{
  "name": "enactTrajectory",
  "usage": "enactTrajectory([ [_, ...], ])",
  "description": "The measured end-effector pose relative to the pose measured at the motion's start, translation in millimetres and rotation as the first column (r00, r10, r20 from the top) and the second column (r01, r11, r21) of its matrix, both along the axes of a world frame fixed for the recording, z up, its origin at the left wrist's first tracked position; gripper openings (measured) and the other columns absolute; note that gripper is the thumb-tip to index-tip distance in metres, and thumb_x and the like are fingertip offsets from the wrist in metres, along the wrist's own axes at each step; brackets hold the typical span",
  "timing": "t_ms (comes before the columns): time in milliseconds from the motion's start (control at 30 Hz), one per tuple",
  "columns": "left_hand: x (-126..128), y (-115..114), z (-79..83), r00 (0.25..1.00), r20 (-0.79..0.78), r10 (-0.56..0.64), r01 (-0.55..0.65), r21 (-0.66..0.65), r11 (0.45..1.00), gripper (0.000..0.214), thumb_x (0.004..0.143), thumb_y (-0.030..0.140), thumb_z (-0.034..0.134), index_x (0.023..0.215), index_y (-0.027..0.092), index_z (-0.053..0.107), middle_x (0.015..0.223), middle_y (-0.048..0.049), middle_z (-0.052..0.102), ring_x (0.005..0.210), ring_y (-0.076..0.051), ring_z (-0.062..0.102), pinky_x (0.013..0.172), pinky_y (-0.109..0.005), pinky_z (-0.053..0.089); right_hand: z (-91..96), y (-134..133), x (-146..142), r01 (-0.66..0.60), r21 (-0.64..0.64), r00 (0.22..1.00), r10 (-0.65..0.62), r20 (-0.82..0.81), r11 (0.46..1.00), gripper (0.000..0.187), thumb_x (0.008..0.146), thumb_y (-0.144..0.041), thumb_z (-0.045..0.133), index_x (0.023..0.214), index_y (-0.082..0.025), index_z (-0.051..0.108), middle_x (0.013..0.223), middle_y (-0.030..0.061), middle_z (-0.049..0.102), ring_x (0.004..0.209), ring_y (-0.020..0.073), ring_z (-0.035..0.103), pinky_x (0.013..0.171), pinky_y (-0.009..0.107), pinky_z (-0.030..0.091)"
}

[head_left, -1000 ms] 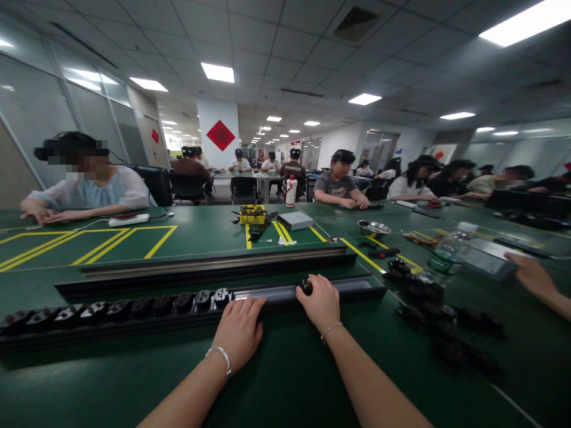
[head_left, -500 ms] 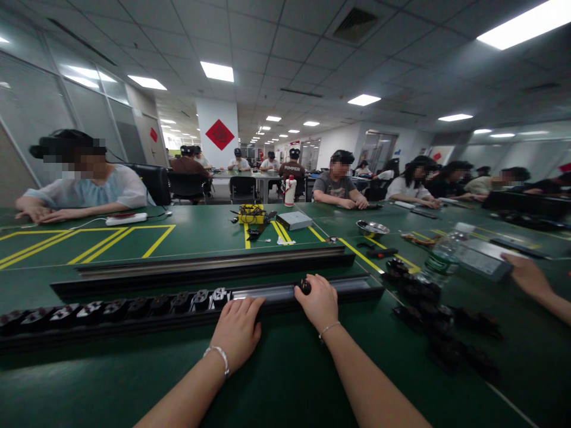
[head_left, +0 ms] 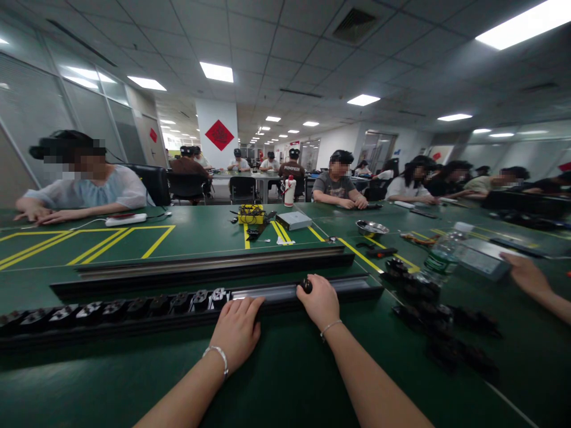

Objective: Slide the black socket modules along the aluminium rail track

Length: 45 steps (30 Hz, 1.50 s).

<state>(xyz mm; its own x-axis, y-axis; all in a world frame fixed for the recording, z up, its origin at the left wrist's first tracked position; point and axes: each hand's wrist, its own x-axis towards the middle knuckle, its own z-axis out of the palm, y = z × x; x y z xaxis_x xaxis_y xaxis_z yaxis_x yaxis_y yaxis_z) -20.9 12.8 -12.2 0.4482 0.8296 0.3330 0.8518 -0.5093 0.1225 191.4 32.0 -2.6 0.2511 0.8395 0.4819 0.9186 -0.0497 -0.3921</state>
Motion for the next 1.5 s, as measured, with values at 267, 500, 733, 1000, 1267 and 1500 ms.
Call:
enactTrajectory([
  [267,-0.7,0.4,-1.9,1.000,0.018,-0.008,0.008,0.014,1.000,0.047,0.077,0.020,0.043,0.124,0.027,0.040,0.114,-0.0023,0.054,0.106,-0.019,0.045,0.096,-0.036,0.026,-1.2,0.6,0.4,-0.003,-0.001,1.000,0.003,-0.027,1.000,0.027,0.075,-0.033,0.049,0.091,-0.016,0.063,0.098,0.0087,0.064,0.102,0.0210,0.052,0.089,0.030,0.036],
  [500,-0.9,0.3,-2.0,1.000,0.025,-0.010,0.010,0.014,1.000,0.047,0.077,0.020,0.043,0.123,0.027,0.040,0.114,-0.0024,0.054,0.105,-0.019,0.046,0.095,-0.036,0.026,-2.4,1.4,1.9,-0.011,0.012,1.000,0.011,-0.028,1.000,0.025,0.074,-0.031,0.049,0.089,-0.016,0.062,0.098,0.0093,0.063,0.103,0.0206,0.051,0.090,0.028,0.035],
  [733,-0.8,1.1,-3.5,1.000,0.022,-0.011,0.010,0.021,1.000,0.047,0.077,0.021,0.043,0.123,0.027,0.041,0.113,-0.0018,0.055,0.105,-0.018,0.046,0.095,-0.036,0.026,-4.7,4.1,5.2,-0.018,0.034,1.000,0.019,-0.019,0.999,0.022,0.073,-0.030,0.049,0.083,-0.015,0.062,0.093,0.0103,0.063,0.099,0.0212,0.052,0.087,0.029,0.037],
  [1000,-1.0,1.3,-4.2,1.000,0.008,-0.008,0.008,0.037,0.999,0.047,0.077,0.021,0.043,0.124,0.027,0.040,0.113,-0.0020,0.055,0.105,-0.018,0.046,0.095,-0.036,0.026,-7.7,4.3,5.9,-0.026,0.050,0.998,0.029,-0.050,0.998,0.030,0.074,-0.030,0.049,0.094,-0.011,0.063,0.099,0.0115,0.063,0.103,0.0215,0.051,0.092,0.029,0.035],
  [1267,-1.1,2.3,-5.6,1.000,0.013,-0.009,0.009,0.039,0.999,0.047,0.077,0.020,0.044,0.124,0.027,0.040,0.113,-0.0020,0.055,0.105,-0.018,0.046,0.095,-0.036,0.026,-5.8,3.3,5.7,-0.022,0.035,0.998,0.024,-0.055,0.999,0.033,0.074,-0.031,0.050,0.095,-0.010,0.063,0.101,0.0122,0.062,0.104,0.0215,0.051,0.092,0.029,0.036],
  [1500,-1.4,2.2,-4.7,1.000,0.009,-0.006,0.006,0.044,0.999,0.047,0.077,0.020,0.044,0.123,0.027,0.041,0.113,-0.0025,0.055,0.105,-0.018,0.046,0.095,-0.036,0.027,-5.7,3.3,6.2,-0.014,0.031,0.999,0.016,-0.050,0.999,0.034,0.074,-0.030,0.049,0.097,-0.009,0.062,0.103,0.0124,0.062,0.104,0.0216,0.051,0.093,0.029,0.035],
])
